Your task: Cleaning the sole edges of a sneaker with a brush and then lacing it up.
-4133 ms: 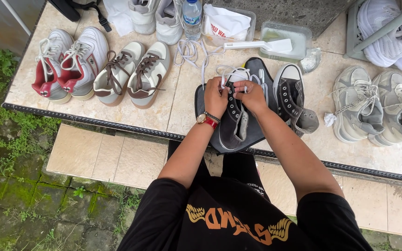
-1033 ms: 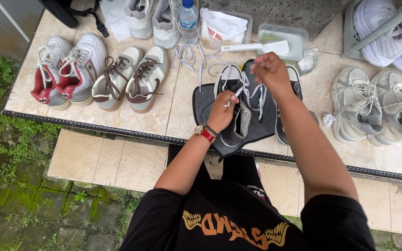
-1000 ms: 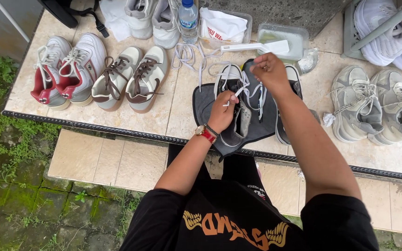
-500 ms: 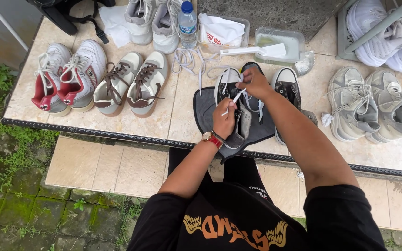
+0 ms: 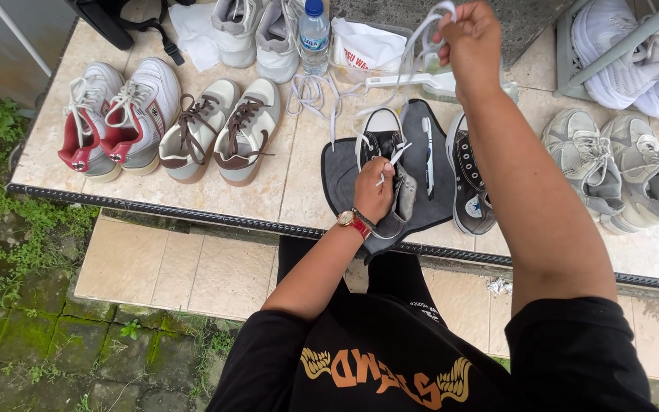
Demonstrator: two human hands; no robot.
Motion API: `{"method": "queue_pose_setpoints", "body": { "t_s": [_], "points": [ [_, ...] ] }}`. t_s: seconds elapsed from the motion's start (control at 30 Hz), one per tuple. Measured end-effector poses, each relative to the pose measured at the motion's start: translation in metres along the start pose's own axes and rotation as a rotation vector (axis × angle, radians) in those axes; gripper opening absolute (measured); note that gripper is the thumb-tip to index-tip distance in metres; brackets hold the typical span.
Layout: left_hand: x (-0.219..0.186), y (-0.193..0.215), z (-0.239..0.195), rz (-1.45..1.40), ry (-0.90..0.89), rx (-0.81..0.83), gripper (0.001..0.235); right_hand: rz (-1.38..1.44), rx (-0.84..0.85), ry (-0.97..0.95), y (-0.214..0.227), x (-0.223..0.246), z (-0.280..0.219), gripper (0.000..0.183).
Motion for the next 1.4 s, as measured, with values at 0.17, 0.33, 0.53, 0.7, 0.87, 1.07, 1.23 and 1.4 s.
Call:
{"method": "queue_pose_setpoints", "body": {
  "t_s": [0.17, 0.33, 0.53, 0.7, 0.87, 1.07, 1.23, 1.4],
  "points": [
    [-0.007, 0.004, 0.0, -0.006, -0.011, -0.001, 0.042, -0.165, 0.366, -0.009, -0.027, 0.011, -0.032, 0.035],
    [-0.014, 0.008, 0.001, -0.022, -0.017, -0.021, 0.047, -0.457, 0.267, -0.123, -0.012, -0.083, -0.073, 0.042],
    [-0.028, 0.021, 0.003, -0.155, -0.082, -0.16, 0.035, -0.101, 0.057, -0.193, 0.002, -0.149, -0.148, 0.06],
    [-0.028, 0.017, 0.008, -0.271, -0.057, -0.136, 0.037, 0.275, 0.002, -0.3, 0.008, -0.165, -0.158, 0.054],
    [-0.038, 0.019, 0.023, -0.285, 0.0, -0.034, 0.036, 0.339, -0.007, -0.285, 0.005, -0.159, -0.163, 0.04],
    [-0.047, 0.022, 0.037, -0.181, 0.069, 0.124, 0.034, 0.33, 0.027, -0.172, -0.002, -0.129, -0.159, 0.018],
    [-0.042, 0.021, 0.042, -0.106, 0.124, 0.148, 0.03, 0.115, 0.098, 0.043, 0.001, -0.103, -0.155, 0.008],
    [-0.012, 0.008, 0.044, -0.195, 0.225, 0.235, 0.045, -0.102, 0.172, 0.124, 0.006, -0.092, -0.152, 0.009]
  ]
}}
Point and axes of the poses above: each hand's wrist, its own z-axis towards the middle knuckle, its own y-axis out of the back of the hand, x = y × z, the point moved 5 cm from there along z, towards the middle knuckle, and after that the axes turned 2 degrees about z, right-handed, at the moved point
